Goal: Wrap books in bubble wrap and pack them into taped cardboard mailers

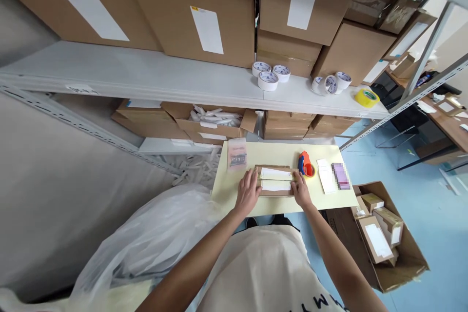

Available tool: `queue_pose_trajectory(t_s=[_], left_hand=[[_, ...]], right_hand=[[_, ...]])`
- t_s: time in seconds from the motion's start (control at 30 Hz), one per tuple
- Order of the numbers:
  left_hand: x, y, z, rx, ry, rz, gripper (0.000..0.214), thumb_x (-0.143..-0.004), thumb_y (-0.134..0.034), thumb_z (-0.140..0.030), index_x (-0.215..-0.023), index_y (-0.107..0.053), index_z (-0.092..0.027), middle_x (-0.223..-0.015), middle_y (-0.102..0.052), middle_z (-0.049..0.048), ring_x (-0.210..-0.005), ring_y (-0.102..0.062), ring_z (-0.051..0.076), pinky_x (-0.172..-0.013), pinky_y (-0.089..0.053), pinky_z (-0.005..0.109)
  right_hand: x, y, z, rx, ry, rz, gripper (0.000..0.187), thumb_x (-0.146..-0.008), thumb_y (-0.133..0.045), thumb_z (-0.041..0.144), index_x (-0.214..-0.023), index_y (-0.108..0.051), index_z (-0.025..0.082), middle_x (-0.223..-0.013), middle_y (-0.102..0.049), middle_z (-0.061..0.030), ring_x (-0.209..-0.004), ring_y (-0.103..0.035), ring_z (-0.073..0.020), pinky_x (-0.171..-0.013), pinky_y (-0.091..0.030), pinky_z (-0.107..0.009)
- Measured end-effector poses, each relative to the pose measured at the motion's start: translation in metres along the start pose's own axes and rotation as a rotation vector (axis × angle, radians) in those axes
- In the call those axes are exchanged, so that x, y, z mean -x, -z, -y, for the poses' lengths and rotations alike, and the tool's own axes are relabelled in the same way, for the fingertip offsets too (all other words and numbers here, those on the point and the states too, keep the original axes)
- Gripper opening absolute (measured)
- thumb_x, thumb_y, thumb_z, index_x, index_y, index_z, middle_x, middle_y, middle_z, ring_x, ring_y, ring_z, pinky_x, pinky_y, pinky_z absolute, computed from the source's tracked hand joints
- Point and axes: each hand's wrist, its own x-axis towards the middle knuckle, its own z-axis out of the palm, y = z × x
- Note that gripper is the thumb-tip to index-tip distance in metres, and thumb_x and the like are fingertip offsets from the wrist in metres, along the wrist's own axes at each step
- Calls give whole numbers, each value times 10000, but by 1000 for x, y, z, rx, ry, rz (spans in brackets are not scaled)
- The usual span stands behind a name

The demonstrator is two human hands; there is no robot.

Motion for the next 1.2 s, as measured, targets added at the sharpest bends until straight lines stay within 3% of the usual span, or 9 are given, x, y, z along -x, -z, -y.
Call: queue_pose_trajectory(t_s=[0.17,0.33,0.53,0.63,0.73,0.87,0.97,1.07,1.2], left_hand=[[-14,10,-33,-176,-186,197,761,-862,-549,-490,-1508,-326,-157,-1583,-279,174,-1476,-203,358,-1174,-147,565],[-31,6,-53,-226,-172,221,991,-734,-663,-571,-1533,-261,-144,-1586,-258,188,-1473,-197,384,-1186,-64,587],[-36,-9,-51,-229,-153,309,954,-747,-632,-614,-1514,-316,-144,-1575,-286,184,-1464,-245,352,-1194,-113,531],[-34,-15,-50,-249,-112,301,980,-739,-624,-638,-1515,-310,-128,-1574,-278,196,-1462,-249,353,-1196,-100,525],[-32,-18,-53,-249,-91,296,995,-737,-614,-657,-1518,-302,-126,-1571,-287,197,-1459,-257,357,-1198,-92,522],[-30,-19,-55,-235,-47,300,1014,-728,-600,-695,-1502,-329,-99,-1568,-288,211,-1457,-253,376,-1195,-115,533],[-24,-17,-56,-233,-17,326,948,-736,-594,-702,-1447,-428,-98,-1559,-308,217,-1453,-257,385,-1194,-118,547],[-17,-14,-62,-230,11,352,839,-752,-611,-666,-1406,-495,-154,-1547,-352,188,-1451,-252,403,-1185,-79,597],[-15,-9,-71,-248,36,333,786,-808,-625,-533,-1478,-399,-191,-1558,-334,173,-1453,-232,418,-1151,-14,667]], right_hand=[[-5,8,1,-23,-1,29,496,-950,-396,416,-1386,-494,201,-1466,-471,-140,-1434,-342,-274,-1125,-366,-494],[-15,13,5,-72,21,72,483,-941,-420,387,-1388,-504,224,-1469,-479,-120,-1435,-345,-261,-1117,-385,-473],[-24,17,-5,-182,59,170,505,-933,-458,462,-1382,-511,238,-1449,-506,-117,-1371,-438,-278,-1089,-411,-469],[-38,29,-28,-214,-30,139,541,-935,-431,506,-1383,-489,208,-1390,-551,-150,-1258,-540,-296,-1033,-448,-490],[-61,37,-56,-128,-114,90,549,-913,-444,515,-1336,-510,171,-1308,-590,-181,-1241,-531,-330,-1009,-442,-519],[-91,25,-81,-59,-140,189,657,-831,-567,494,-1386,-432,170,-1237,-629,-185,-1235,-522,-369,-1009,-404,-538],[-104,8,-88,-42,-255,254,811,-796,-618,485,-1458,-328,119,-1156,-654,-231,-1160,-576,-412,-966,-395,-540],[-110,2,-88,-38,-303,233,836,-801,-597,487,-1476,-307,87,-1048,-679,-231,-1102,-609,-428,-935,-394,-544],[-111,26,-79,-45,-288,175,739,-793,-561,416,-1443,-381,114,-934,-695,-172,-958,-654,-366,-880,-439,-505]])
